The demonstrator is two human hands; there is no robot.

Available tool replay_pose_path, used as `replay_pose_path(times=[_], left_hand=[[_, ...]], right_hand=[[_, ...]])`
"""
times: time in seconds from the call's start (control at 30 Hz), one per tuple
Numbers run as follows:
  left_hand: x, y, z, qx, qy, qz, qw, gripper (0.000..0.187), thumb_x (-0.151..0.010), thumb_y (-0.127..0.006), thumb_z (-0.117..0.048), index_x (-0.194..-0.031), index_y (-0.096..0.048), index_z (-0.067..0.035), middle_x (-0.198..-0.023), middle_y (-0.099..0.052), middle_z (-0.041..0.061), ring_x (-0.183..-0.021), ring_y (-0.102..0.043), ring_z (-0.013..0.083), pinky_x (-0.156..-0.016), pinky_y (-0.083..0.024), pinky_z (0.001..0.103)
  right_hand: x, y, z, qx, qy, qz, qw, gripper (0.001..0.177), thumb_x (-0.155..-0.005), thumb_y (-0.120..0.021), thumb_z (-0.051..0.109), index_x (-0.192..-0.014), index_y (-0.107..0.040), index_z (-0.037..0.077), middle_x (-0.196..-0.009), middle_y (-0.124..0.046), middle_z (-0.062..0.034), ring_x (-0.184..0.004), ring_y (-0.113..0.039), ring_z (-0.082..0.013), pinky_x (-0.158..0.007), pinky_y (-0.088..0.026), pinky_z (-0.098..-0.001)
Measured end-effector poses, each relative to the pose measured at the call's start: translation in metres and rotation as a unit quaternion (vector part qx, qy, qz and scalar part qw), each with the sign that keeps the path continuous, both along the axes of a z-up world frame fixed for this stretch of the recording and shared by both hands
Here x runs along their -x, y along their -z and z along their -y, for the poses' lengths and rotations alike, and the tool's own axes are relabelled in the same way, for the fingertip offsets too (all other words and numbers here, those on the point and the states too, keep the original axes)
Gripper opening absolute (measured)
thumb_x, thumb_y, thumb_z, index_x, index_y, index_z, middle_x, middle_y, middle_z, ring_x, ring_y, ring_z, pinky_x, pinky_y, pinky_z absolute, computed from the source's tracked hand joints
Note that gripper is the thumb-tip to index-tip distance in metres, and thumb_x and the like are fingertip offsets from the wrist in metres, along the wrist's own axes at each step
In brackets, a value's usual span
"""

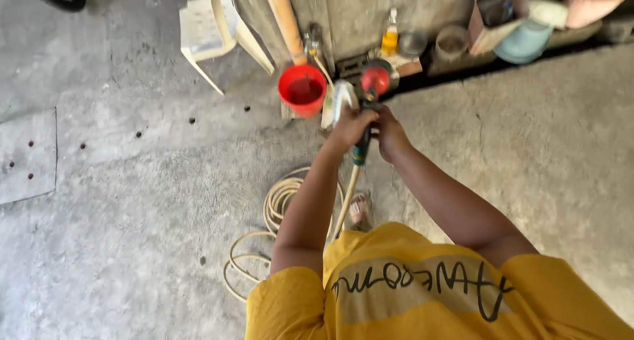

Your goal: The person unwinds a garden hose from a wall-mounted reel, coils the hose into loops on the ground, then turns on the tap and sprays the black reel housing while scrubbing it with a brush.

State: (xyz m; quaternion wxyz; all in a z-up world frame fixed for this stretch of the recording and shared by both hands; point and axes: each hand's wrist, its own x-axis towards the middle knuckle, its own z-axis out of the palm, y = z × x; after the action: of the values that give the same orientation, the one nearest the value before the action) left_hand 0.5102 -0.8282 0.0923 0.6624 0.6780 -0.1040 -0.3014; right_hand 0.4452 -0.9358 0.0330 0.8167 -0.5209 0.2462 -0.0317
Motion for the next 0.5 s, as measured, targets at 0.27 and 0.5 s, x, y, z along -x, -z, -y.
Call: replay_pose_path(times=[0.27, 0.5], left_hand=[[-0.082, 0.014, 0.074, 0.015, 0.146, -0.112, 0.983, 0.045, -0.079, -0.062, -0.031, -0.098, -0.058, 0.009, -0.076, -0.055, 0.009, -0.065, -0.052, 0.0159, -0.059, -0.044, 0.030], [-0.148, 0.050, 0.140, 0.008, 0.143, -0.132, 0.981, 0.037, -0.079, -0.061, -0.029, -0.100, -0.060, 0.002, -0.090, -0.053, 0.008, -0.080, -0.050, 0.0217, -0.073, -0.042, 0.036]], right_hand=[[-0.095, 0.030, 0.107, -0.219, -0.138, -0.021, 0.966, 0.027, -0.090, -0.058, 0.036, -0.104, -0.058, 0.013, -0.095, -0.064, -0.0008, -0.087, -0.062, -0.0146, -0.077, -0.050, -0.0334], [-0.185, 0.055, 0.195, -0.129, -0.219, -0.014, 0.967, 0.020, -0.090, -0.070, 0.022, -0.098, -0.060, 0.007, -0.089, -0.062, -0.0025, -0.081, -0.060, -0.0164, -0.071, -0.048, -0.0337]])
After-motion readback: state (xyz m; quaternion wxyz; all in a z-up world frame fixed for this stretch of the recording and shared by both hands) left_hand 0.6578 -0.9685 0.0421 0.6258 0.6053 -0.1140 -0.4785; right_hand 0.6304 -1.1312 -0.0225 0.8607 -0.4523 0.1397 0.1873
